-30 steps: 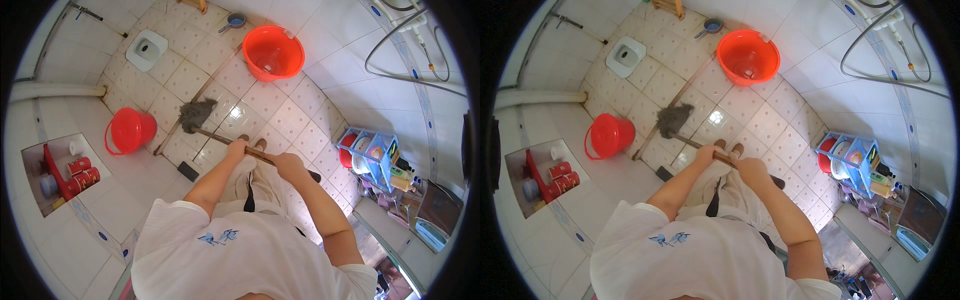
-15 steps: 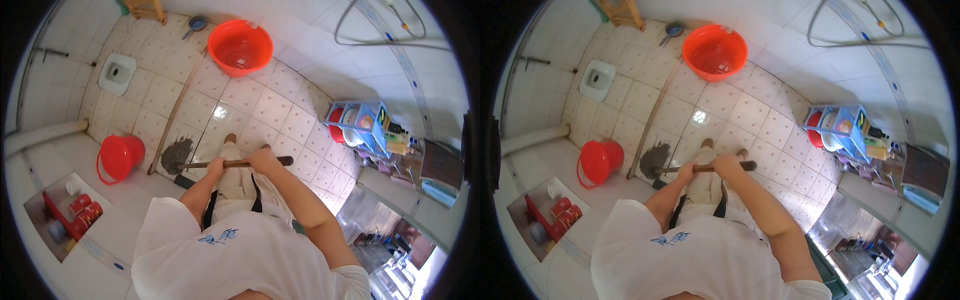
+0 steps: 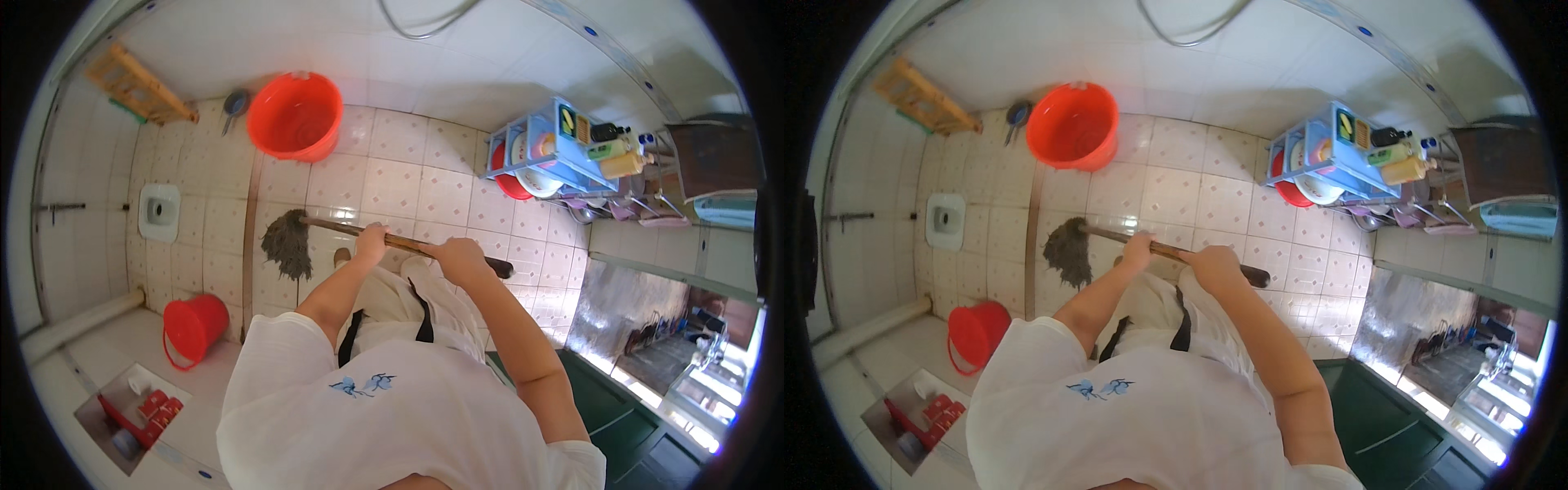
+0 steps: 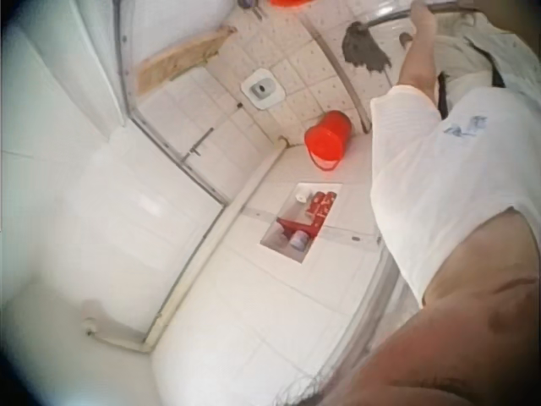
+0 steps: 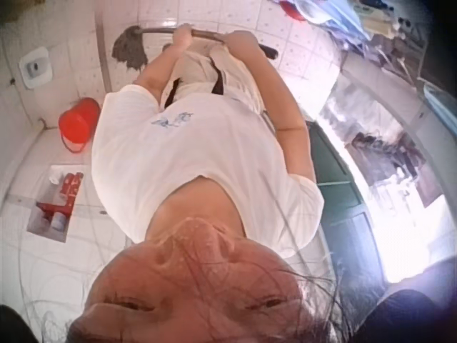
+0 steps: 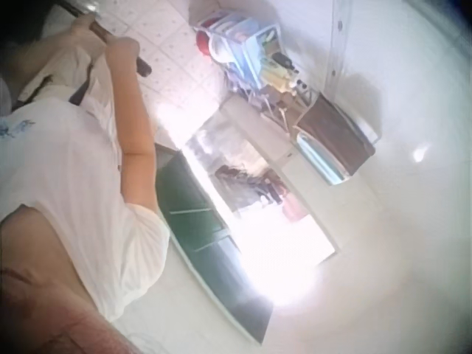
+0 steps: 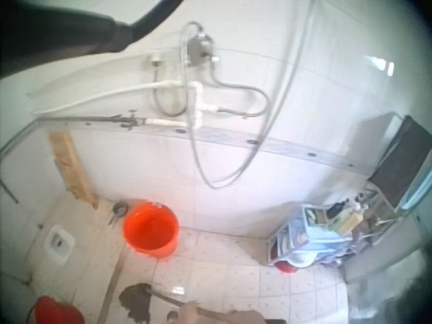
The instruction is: The person mops a concrete floor in a semi-outdoor area and then enters a tiled bathroom to continue mopping. They use a traditional string mop to clean the floor surfaces, moving around obstacles like buckets and plants.
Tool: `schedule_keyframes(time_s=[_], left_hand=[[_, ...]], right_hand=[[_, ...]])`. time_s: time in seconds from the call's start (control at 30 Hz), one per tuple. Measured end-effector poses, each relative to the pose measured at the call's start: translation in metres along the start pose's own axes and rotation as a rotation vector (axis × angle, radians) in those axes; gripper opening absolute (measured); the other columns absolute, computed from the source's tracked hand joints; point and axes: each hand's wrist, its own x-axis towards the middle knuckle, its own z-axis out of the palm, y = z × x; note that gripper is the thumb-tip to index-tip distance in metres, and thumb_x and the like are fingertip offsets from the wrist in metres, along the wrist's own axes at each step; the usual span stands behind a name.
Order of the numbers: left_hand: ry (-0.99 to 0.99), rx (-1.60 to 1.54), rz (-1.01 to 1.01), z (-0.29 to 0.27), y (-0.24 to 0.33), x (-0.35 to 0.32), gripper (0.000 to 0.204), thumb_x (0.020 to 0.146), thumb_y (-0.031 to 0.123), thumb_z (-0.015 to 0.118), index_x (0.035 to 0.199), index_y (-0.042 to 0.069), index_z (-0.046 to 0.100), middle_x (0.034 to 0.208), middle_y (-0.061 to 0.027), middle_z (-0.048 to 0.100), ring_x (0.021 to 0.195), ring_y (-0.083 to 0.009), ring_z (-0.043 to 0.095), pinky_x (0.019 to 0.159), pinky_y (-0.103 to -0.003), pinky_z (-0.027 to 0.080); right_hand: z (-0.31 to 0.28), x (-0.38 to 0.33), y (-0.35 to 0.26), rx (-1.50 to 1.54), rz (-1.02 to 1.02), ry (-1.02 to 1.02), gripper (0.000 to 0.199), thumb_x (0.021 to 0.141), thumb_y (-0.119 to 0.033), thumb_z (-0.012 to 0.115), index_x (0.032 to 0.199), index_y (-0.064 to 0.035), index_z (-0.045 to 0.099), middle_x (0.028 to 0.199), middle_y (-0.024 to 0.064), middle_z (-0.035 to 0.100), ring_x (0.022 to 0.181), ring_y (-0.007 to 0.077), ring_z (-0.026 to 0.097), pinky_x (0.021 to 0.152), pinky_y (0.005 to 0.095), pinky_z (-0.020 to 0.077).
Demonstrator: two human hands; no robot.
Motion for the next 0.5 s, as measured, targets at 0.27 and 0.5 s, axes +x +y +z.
schedule_keyframes(time_s=[0.27,0.5], left_hand=[[-0.212,0.029,0.380,0.122,0.140,0.116,0.013,0.065,0.018,0.067,0.075,0.014,0.061,0.081,-0.0054,0.058,0.089,-0.0261,0.056,0.070,-0.046,0.044],[-0.471,0.272,0.478,0.206,0.225,0.162,0.014,0.075,0.012,0.056,0.084,0.015,0.067,0.092,-0.0070,0.062,0.097,-0.0239,0.056,0.085,-0.050,0.040]], right_hand=[[0.023,-0.079,0.160,0.278,0.378,-0.070,0.054,0.080,-0.007,0.047,0.127,-0.0321,0.043,0.075,0.0149,0.060,0.074,0.0321,0.060,0.069,0.0414,0.0480],[0.082,-0.125,0.211,0.509,0.608,-0.036,0.061,0.078,-0.007,0.053,0.133,-0.0284,0.036,0.077,0.0180,0.060,0.075,0.0344,0.059,0.070,0.0449,0.0463]])
